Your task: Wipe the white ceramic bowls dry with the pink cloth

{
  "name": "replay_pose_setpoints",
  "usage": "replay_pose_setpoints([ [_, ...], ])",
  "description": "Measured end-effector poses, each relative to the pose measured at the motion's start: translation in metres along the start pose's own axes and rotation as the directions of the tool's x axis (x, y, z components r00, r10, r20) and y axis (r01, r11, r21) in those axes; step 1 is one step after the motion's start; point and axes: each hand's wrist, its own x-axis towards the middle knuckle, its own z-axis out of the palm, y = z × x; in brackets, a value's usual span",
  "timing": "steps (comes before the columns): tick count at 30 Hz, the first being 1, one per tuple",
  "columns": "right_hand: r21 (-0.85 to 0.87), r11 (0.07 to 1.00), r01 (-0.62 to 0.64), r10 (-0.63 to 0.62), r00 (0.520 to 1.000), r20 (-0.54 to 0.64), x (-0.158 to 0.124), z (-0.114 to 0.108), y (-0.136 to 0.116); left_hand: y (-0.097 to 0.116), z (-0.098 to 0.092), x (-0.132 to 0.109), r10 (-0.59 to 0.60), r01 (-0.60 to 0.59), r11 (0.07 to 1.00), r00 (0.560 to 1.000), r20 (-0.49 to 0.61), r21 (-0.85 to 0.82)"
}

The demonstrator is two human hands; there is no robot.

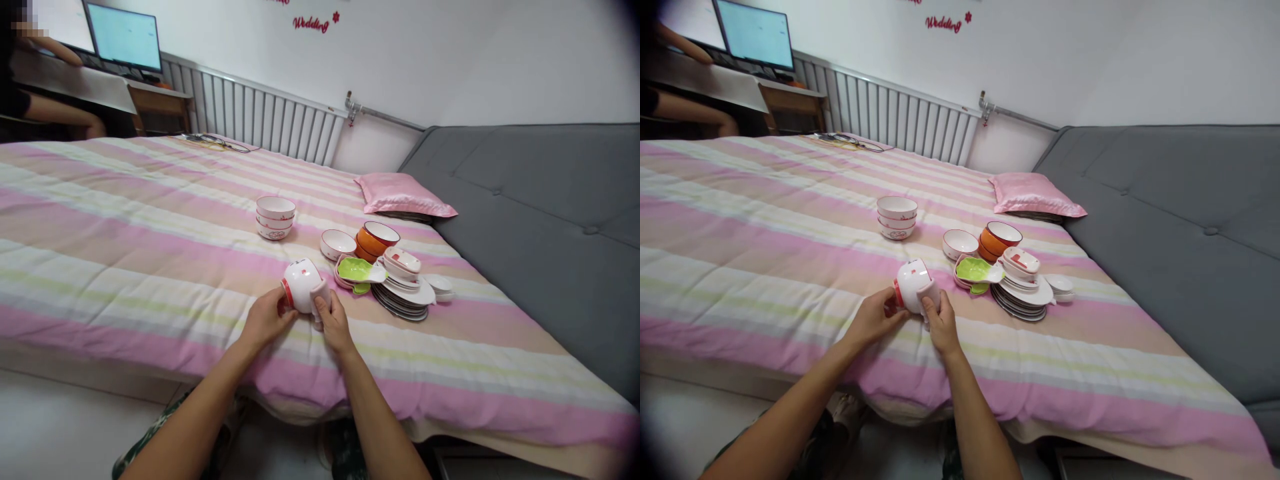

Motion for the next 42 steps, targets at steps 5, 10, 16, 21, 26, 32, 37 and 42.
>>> replay_pose_setpoints([
  [5, 0.119, 0.992, -0.044, 0.038, 0.998, 0.058, -0.002, -0.001, -0.004, -0.002, -0.001, -0.001, 0.011, -0.011, 1.0, 1.0, 0.014, 0.015],
  [10, 0.16, 0.983, -0.088, 0.085, 0.996, 0.023, -0.007, -0.006, -0.023, 0.002, -0.002, -0.005, 0.141, -0.142, 0.99, 0.988, 0.062, 0.008],
  [16, 0.156, 0.982, -0.105, 0.111, 0.993, -0.034, -0.008, -0.009, -0.036, 0.005, 0.004, -0.007, 0.183, -0.177, 0.982, 0.979, 0.091, -0.062],
  [21, 0.135, 0.987, -0.087, 0.097, 0.993, -0.069, -0.003, -0.005, -0.03, 0.001, 0.008, -0.005, 0.133, -0.123, 0.986, 0.987, 0.093, -0.111],
  [26, 0.11, 0.993, -0.044, 0.051, 0.997, -0.065, -0.001, -0.004, -0.02, -0.003, 0.01, -0.004, 0.105, -0.092, 0.983, 0.992, 0.075, -0.156],
  [32, 0.133, 0.991, -0.019, 0.026, 0.998, -0.054, 0.0, -0.004, -0.013, -0.002, 0.01, -0.002, 0.091, -0.079, 0.98, 0.994, 0.06, -0.183],
  [37, 0.14, 0.989, -0.048, 0.056, 0.997, -0.051, 0.0, -0.004, -0.009, -0.002, 0.009, -0.002, 0.07, -0.061, 0.984, 0.997, 0.045, -0.168],
  [42, 0.148, 0.988, -0.053, 0.06, 0.997, -0.043, 0.001, -0.003, -0.005, -0.001, 0.007, -0.002, 0.045, -0.039, 0.985, 0.998, 0.033, -0.171],
])
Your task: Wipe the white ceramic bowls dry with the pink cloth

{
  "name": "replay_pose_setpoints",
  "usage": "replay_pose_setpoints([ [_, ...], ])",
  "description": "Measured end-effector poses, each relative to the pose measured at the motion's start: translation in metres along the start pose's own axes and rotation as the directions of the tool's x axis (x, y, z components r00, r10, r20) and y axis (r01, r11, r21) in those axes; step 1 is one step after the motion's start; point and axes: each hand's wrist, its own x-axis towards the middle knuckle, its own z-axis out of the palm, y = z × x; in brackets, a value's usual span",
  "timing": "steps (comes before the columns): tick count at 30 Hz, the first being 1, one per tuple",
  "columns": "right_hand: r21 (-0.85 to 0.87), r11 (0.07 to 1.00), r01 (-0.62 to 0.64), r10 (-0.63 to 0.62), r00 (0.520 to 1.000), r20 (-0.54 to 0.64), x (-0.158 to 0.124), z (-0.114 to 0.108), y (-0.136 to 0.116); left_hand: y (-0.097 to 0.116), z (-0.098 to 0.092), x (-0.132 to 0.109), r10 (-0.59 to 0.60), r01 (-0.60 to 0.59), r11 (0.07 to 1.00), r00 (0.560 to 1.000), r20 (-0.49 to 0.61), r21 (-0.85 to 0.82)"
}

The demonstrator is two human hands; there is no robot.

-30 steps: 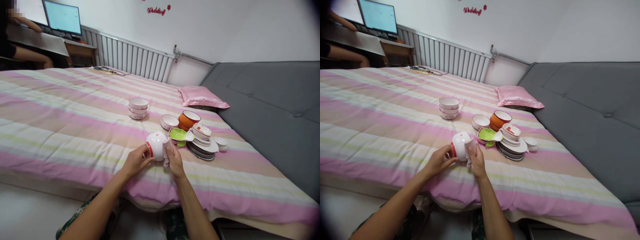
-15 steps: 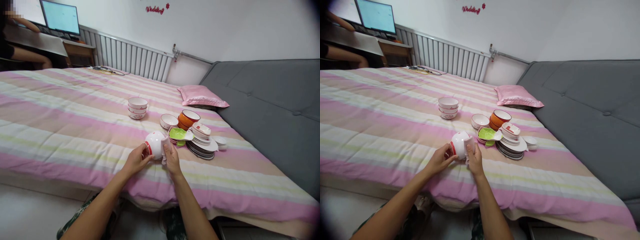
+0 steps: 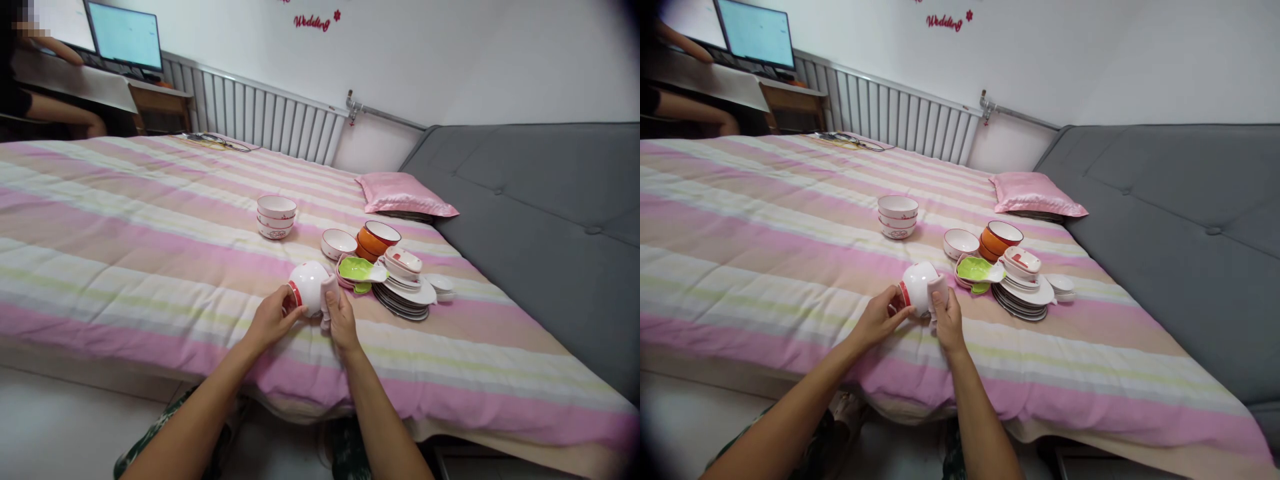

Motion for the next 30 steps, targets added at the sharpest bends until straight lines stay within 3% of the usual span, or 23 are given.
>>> replay_pose_setpoints([
  [21, -0.009, 0.999, -0.044, 0.044, 0.999, 0.018, -0.0001, 0.0018, 0.0036, 0.0043, -0.0021, 0.0018, -0.054, 0.05, 0.997, 0.996, -0.067, -0.061],
  [30, -0.058, 0.998, -0.017, 0.017, 1.0, 0.001, -0.0004, 0.0039, 0.0023, -0.0013, -0.0059, 0.003, 0.002, -0.002, 0.996, 1.0, -0.008, 0.09],
])
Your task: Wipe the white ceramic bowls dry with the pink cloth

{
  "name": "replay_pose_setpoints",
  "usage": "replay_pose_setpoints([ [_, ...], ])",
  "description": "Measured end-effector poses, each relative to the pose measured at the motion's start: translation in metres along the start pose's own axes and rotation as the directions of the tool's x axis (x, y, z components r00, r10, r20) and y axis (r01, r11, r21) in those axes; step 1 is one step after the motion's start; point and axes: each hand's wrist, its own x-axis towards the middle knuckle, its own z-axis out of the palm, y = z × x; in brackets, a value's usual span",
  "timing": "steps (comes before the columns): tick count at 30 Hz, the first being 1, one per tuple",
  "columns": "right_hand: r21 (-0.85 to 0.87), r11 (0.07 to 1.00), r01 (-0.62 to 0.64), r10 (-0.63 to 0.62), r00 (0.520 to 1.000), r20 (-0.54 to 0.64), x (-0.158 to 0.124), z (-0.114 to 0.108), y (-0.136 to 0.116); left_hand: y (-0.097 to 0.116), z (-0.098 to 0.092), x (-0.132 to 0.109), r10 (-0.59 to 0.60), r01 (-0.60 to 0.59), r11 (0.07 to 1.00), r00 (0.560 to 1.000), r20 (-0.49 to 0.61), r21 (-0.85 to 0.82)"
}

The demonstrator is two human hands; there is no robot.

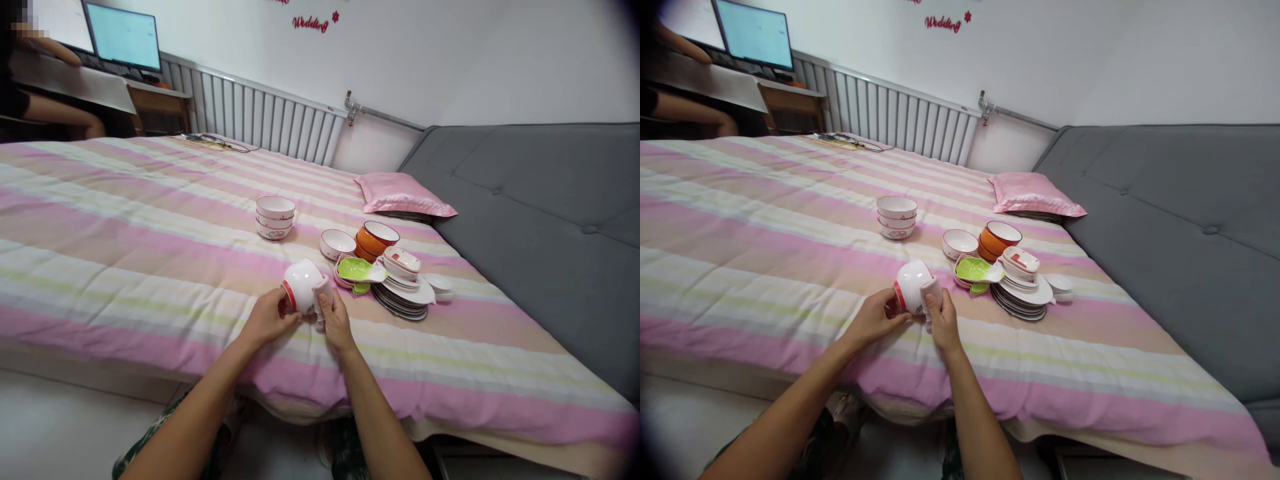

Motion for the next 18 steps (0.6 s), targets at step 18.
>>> replay_pose_setpoints([
  [18, 0.096, 0.995, -0.024, 0.028, 0.999, -0.036, -0.006, -0.004, -0.035, 0.014, 0.003, -0.007, 0.11, -0.1, 0.981, 0.992, 0.056, -0.164],
])
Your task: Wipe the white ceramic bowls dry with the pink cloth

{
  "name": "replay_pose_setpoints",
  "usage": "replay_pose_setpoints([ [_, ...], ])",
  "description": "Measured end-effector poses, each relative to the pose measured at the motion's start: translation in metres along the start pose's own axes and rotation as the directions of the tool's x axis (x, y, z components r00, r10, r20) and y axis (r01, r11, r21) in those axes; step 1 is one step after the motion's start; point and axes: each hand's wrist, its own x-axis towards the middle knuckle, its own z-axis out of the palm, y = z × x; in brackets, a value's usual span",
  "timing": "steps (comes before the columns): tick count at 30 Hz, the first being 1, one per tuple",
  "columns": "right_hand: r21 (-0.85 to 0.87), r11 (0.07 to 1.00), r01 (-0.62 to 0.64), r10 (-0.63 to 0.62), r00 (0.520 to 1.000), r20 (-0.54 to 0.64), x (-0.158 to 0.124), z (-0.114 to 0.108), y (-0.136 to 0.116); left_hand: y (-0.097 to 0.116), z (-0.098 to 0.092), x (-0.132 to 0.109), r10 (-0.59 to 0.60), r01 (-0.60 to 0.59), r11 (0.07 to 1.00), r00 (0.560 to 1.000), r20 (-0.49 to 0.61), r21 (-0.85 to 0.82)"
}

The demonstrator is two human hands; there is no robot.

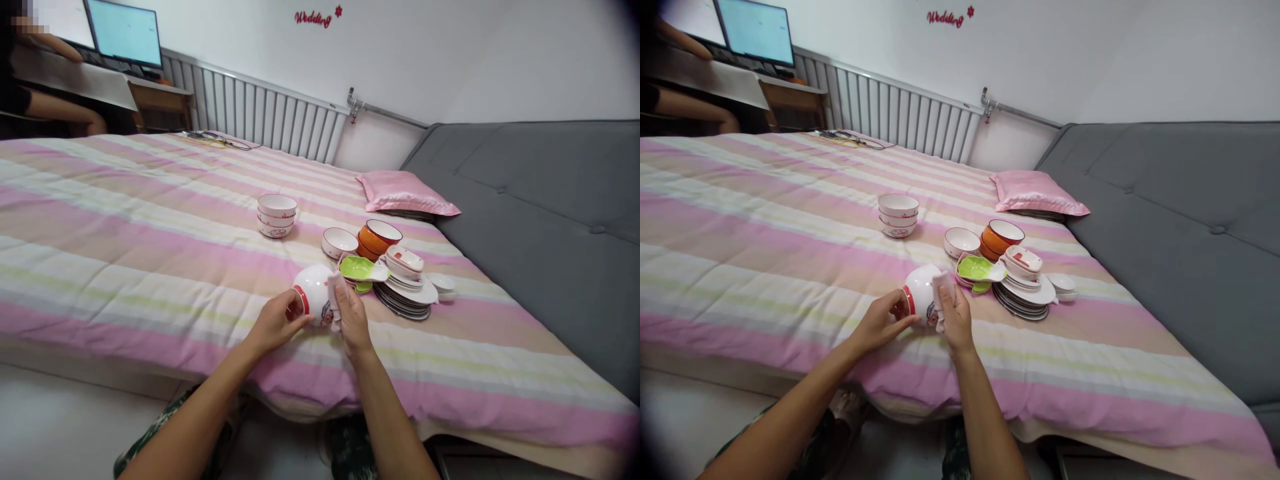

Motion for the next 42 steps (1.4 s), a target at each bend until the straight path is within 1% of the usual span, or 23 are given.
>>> replay_pose_setpoints([
  [3, -0.051, 0.999, 0.001, -0.002, 1.0, -0.02, 0.004, 0.0, 0.005, -0.002, 0.002, 0.002, -0.049, 0.048, 0.996, 0.999, -0.01, -0.07],
  [8, -0.088, 0.993, 0.085, -0.087, 0.996, -0.021, 0.009, 0.004, 0.019, -0.007, 0.0, 0.005, -0.115, 0.109, 0.988, 0.992, -0.054, -0.108],
  [13, -0.014, 0.999, 0.033, -0.033, 0.999, -0.008, 0.007, 0.007, 0.021, -0.006, -0.001, 0.006, -0.145, 0.134, 0.979, 0.987, -0.066, -0.155],
  [17, 0.003, 1.0, 0.023, -0.023, 1.0, -0.006, 0.006, 0.006, 0.024, -0.006, -0.001, 0.006, -0.15, 0.136, 0.979, 0.985, -0.085, -0.153],
  [22, -0.034, 0.999, 0.039, -0.039, 0.999, -0.012, 0.007, 0.005, 0.032, -0.007, -0.001, 0.005, -0.157, 0.137, 0.98, 0.978, -0.135, -0.144],
  [30, -0.105, 0.994, 0.032, -0.033, 0.999, -0.005, 0.009, 0.004, 0.036, -0.005, -0.003, 0.006, -0.207, 0.179, 0.97, 0.963, -0.171, -0.167],
  [38, -0.073, 0.997, 0.021, -0.017, 0.999, 0.051, 0.009, 0.004, 0.039, -0.007, -0.005, 0.007, -0.256, 0.217, 0.953, 0.95, -0.182, -0.209],
  [42, -0.103, 0.994, 0.036, -0.031, 0.998, 0.049, 0.008, 0.004, 0.038, -0.007, -0.006, 0.007, -0.275, 0.227, 0.943, 0.944, -0.184, -0.244],
])
